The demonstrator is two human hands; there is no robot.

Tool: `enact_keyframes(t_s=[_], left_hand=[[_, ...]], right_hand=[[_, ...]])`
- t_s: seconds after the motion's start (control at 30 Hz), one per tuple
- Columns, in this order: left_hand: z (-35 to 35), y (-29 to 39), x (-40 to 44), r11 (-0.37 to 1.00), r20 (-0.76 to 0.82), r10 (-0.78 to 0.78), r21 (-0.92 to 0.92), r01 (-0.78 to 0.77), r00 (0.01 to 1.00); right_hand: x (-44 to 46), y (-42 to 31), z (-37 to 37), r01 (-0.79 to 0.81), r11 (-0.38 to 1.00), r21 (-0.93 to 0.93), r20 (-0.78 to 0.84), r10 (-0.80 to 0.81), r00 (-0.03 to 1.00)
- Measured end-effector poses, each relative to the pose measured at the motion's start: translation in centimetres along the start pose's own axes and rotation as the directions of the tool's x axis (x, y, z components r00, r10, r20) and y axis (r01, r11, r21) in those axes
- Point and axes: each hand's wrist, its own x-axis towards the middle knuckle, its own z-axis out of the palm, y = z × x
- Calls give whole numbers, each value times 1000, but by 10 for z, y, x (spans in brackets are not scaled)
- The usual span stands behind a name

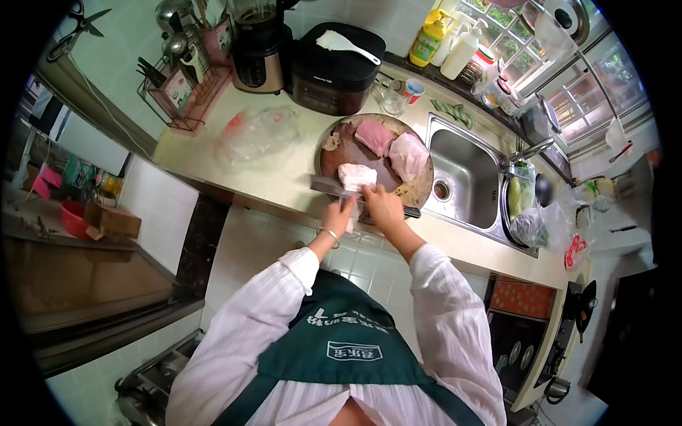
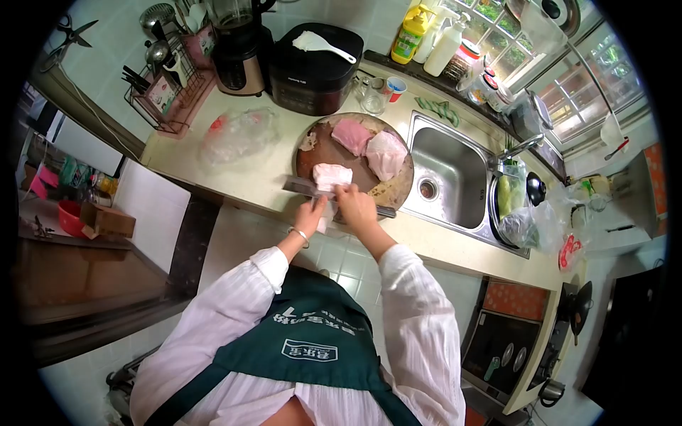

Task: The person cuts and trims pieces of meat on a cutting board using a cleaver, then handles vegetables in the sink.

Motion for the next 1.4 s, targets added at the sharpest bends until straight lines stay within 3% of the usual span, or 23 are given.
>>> enact_keyframes(t_s=[0.1, 0.2, 0.3, 0.43, 0.5, 0.57, 0.63, 0.7, 0.77, 0.83, 0.9, 0.97, 1.07, 1.17, 1.23, 1.33, 1.4], left_hand=[[-14, 21, -7, 990, 22, -100, -99, 102, 995], [11, 7, -1, 994, 5, -91, 54, 90, 996], [20, 10, 5, 996, -85, -87, -6, 87, 993], [-12, -1, 2, 998, 10, -51, -21, 51, 999], [-15, -1, 2, 994, 44, -106, 18, 105, 993], [-2, -4, 0, 999, -40, -23, 27, 24, 999], [15, -5, 0, 999, -37, -34, 24, 35, 999], [30, 1, 2, 995, -152, 29, 98, -14, 988], [13, 0, 2, 999, -178, 39, 11, -38, 983], [-13, -9, -3, 996, -39, -51, -81, 48, 998], [-11, -21, -2, 994, -55, -53, -101, 48, 997], [-8, -24, 2, 948, 41, -196, -246, 200, 980], [12, 2, -10, 1000, -107, 4, -1, -4, 994], [30, -1, -4, 1000, -103, -1, 22, 4, 995], [20, -10, -3, 999, -114, -21, -41, 17, 993], [-18, -19, -4, 974, 45, -143, -171, 149, 989], [-12, -12, -10, 984, 27, -90, -154, 94, 996]], right_hand=[[-15, 14, -8, -26, 1000, 7, 11, 26, 1000], [-4, 1, -7, -66, 998, 18, 84, 65, 994], [17, -27, -6, -44, 995, 91, 52, 39, 998], [5, -4, -7, -68, 991, 118, 50, 62, 997], [-5, 9, -12, -112, 989, 101, 85, 104, 991], [-4, 13, -10, -74, 996, 50, 90, 69, 994], [7, -7, -11, -69, 997, 39, 106, 65, 992], [20, -25, 0, -15, 999, 37, 23, 14, 1000], [26, -27, -1, -12, 998, 66, -15, 13, 1000], [14, -15, -12, -19, 994, 110, 52, 14, 999], [-2, 8, -7, -13, 996, 86, 68, 7, 998], [-11, 21, -7, -101, 995, 27, 133, 96, 986], [-3, 1, -5, -73, 997, 32, 106, 69, 992], [10, -21, -3, -4, 998, 59, 34, 2, 999], [8, -16, 4, -4, 999, 41, -17, 5, 1000], [-11, 9, -1, -77, 994, 72, 50, 73, 996], [-19, 17, -1, -102, 994, 48, 61, 99, 993]])
